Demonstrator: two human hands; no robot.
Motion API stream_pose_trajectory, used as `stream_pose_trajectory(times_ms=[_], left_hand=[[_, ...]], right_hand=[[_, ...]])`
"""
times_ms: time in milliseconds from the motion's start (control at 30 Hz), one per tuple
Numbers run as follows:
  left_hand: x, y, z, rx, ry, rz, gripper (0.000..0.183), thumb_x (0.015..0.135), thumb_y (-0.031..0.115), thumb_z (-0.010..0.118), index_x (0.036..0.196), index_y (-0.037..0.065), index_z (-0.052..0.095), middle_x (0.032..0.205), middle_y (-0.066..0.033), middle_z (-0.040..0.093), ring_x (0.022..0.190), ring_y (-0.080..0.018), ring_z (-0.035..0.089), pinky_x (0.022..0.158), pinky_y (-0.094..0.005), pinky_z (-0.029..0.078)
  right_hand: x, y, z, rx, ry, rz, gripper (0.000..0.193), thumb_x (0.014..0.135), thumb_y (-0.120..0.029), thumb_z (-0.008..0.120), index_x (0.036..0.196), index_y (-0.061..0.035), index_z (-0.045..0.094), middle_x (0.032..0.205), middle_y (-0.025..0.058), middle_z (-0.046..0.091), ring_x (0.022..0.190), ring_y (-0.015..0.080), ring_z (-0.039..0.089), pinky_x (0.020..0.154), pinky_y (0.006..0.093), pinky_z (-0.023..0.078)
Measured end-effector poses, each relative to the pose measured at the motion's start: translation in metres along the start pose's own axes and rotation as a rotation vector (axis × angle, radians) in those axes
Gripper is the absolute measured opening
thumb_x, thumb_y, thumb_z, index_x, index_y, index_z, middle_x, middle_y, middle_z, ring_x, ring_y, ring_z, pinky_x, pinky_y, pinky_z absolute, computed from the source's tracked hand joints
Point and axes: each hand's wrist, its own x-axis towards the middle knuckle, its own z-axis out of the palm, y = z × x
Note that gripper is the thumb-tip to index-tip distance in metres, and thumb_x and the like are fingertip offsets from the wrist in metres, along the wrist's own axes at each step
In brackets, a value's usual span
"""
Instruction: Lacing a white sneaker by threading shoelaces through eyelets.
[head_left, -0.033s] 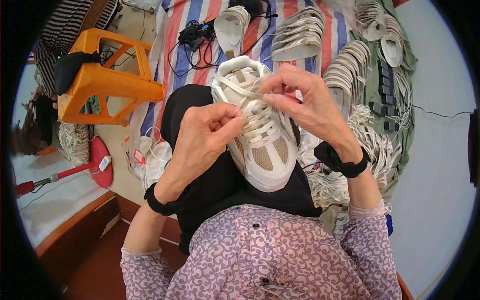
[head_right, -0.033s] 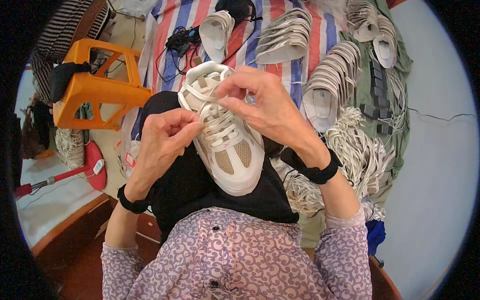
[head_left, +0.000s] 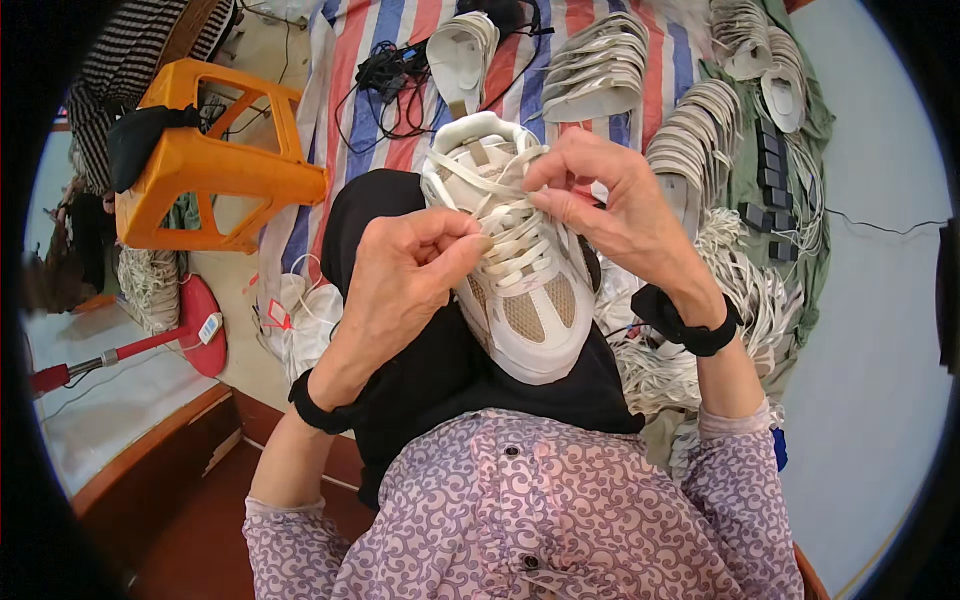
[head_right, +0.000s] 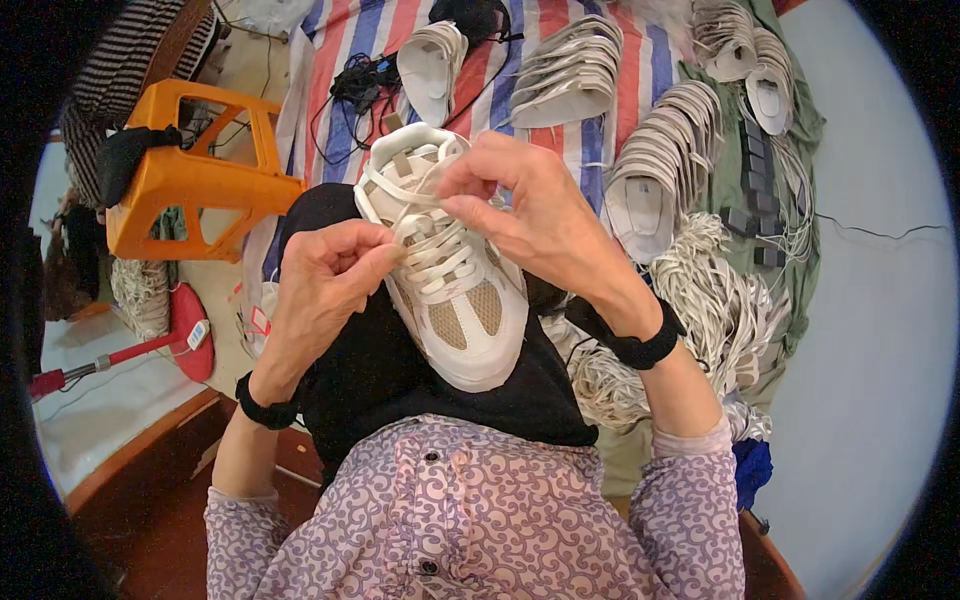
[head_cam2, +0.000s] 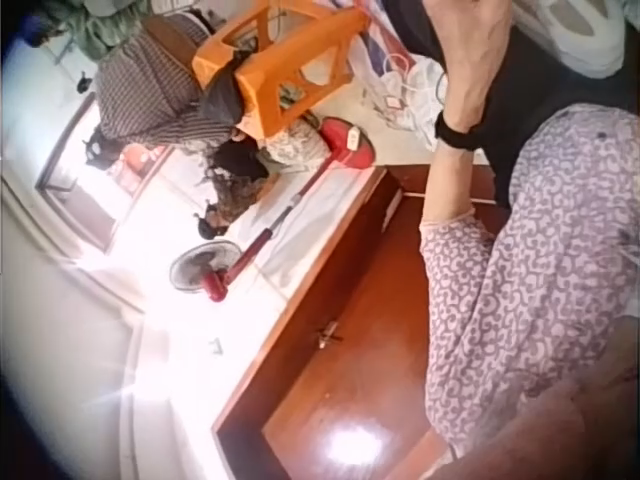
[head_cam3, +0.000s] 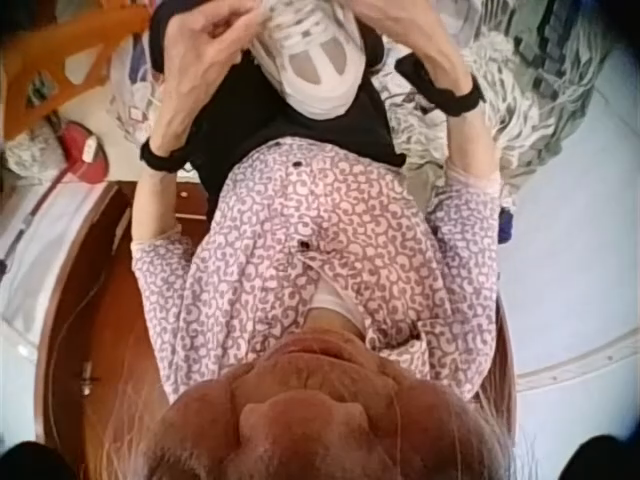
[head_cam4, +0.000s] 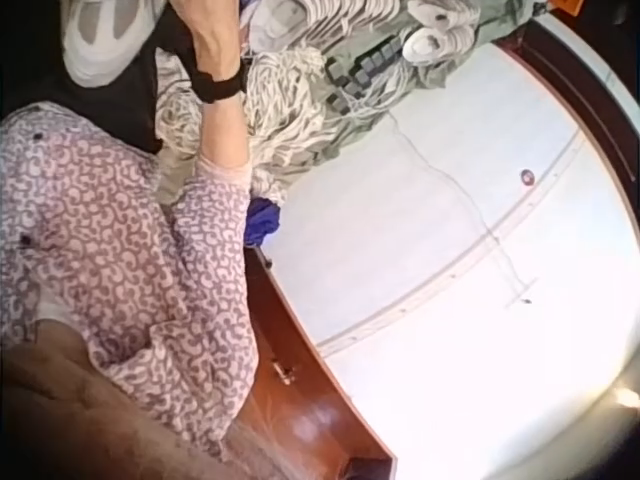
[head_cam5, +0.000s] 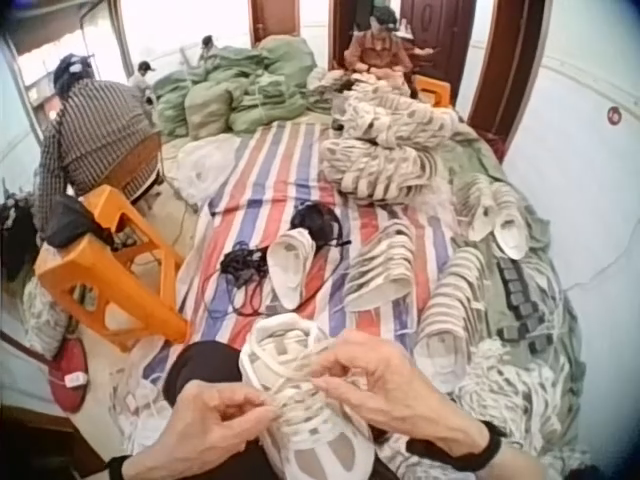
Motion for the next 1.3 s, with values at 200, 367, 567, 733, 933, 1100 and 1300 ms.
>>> stream_pose_trajectory(times_ms=[200, 367, 567, 733, 933, 1100, 1300], left_hand=[[-0.009, -0.003, 0.007, -0.162, 0.033, 0.072, 0.01, 0.094, 0.007, 0.065, 0.094, -0.001, 0.069, 0.092, -0.0004, 0.061, 0.068, -0.0023, 0.051, 0.057, -0.0175, 0.04], [-0.016, -0.001, 0.013, -0.273, 0.094, 0.138, 0.01, 0.095, 0.007, 0.065, 0.092, -0.003, 0.064, 0.083, 0.0011, 0.056, 0.065, -0.0026, 0.052, 0.056, -0.0178, 0.041], [-0.015, 0.002, 0.011, -0.012, 0.105, 0.039, 0.011, 0.098, 0.01, 0.063, 0.097, 0.0, 0.068, 0.078, 0.0038, 0.06, 0.06, -0.0007, 0.046, 0.053, -0.0173, 0.038], [-0.003, 0.001, 0.022, 0.202, 0.211, 0.122, 0.01, 0.093, 0.007, 0.066, 0.09, -0.002, 0.068, 0.07, 0.006, 0.057, 0.06, 0.0004, 0.046, 0.051, -0.0178, 0.035], [0.008, 0.004, 0.035, 0.537, 0.316, 0.24, 0.005, 0.084, 0.003, 0.07, 0.085, -0.001, 0.068, 0.064, 0.002, 0.058, 0.055, -0.0041, 0.048, 0.05, -0.0221, 0.037], [0.014, 0.008, 0.041, 0.764, 0.44, 0.436, 0.006, 0.081, 0.002, 0.071, 0.086, 0.002, 0.069, 0.069, -0.0013, 0.059, 0.055, -0.0099, 0.052, 0.051, -0.025, 0.041], [0.022, 0.018, 0.021, 0.595, 0.405, 0.38, 0.019, 0.081, 0.002, 0.072, 0.099, 0.003, 0.067, 0.1, -0.0068, 0.058, 0.057, -0.0126, 0.052, 0.056, -0.0291, 0.045]], right_hand=[[-0.01, 0.006, 0.009, -0.188, -0.01, -0.127, 0.014, 0.083, 0.001, 0.069, 0.096, 0.0005, 0.064, 0.084, 0.0076, 0.055, 0.075, 0.0193, 0.057, 0.067, 0.0308, 0.045], [-0.007, 0.007, 0.018, -0.242, 0.041, -0.223, 0.012, 0.083, 0.003, 0.068, 0.092, 0.0011, 0.06, 0.086, 0.0109, 0.055, 0.077, 0.0272, 0.058, 0.067, 0.0367, 0.046], [-0.011, 0.001, 0.024, -0.62, 0.082, -0.304, 0.013, 0.082, 0.001, 0.064, 0.09, -0.0013, 0.054, 0.088, 0.0109, 0.053, 0.084, 0.0306, 0.056, 0.074, 0.0412, 0.041], [-0.018, -0.001, 0.017, -0.838, 0.089, -0.272, 0.024, 0.075, -0.002, 0.063, 0.097, -0.0017, 0.053, 0.093, 0.0119, 0.057, 0.092, 0.0285, 0.059, 0.075, 0.0424, 0.039], [-0.021, 0.009, 0.013, -0.791, 0.143, -0.285, 0.024, 0.077, -0.002, 0.062, 0.098, -0.0026, 0.052, 0.09, 0.0111, 0.057, 0.085, 0.0297, 0.061, 0.074, 0.0402, 0.04], [-0.017, 0.022, -0.006, -0.853, 0.237, -0.253, 0.022, 0.078, 0.002, 0.06, 0.098, -0.0017, 0.051, 0.086, 0.0127, 0.057, 0.082, 0.0324, 0.061, 0.071, 0.0423, 0.044], [-0.022, 0.035, -0.029, -0.064, 0.253, 0.075, 0.005, 0.09, -0.002, 0.061, 0.088, 0.0021, 0.058, 0.07, 0.0104, 0.062, 0.059, 0.0219, 0.061, 0.055, 0.0321, 0.048]])
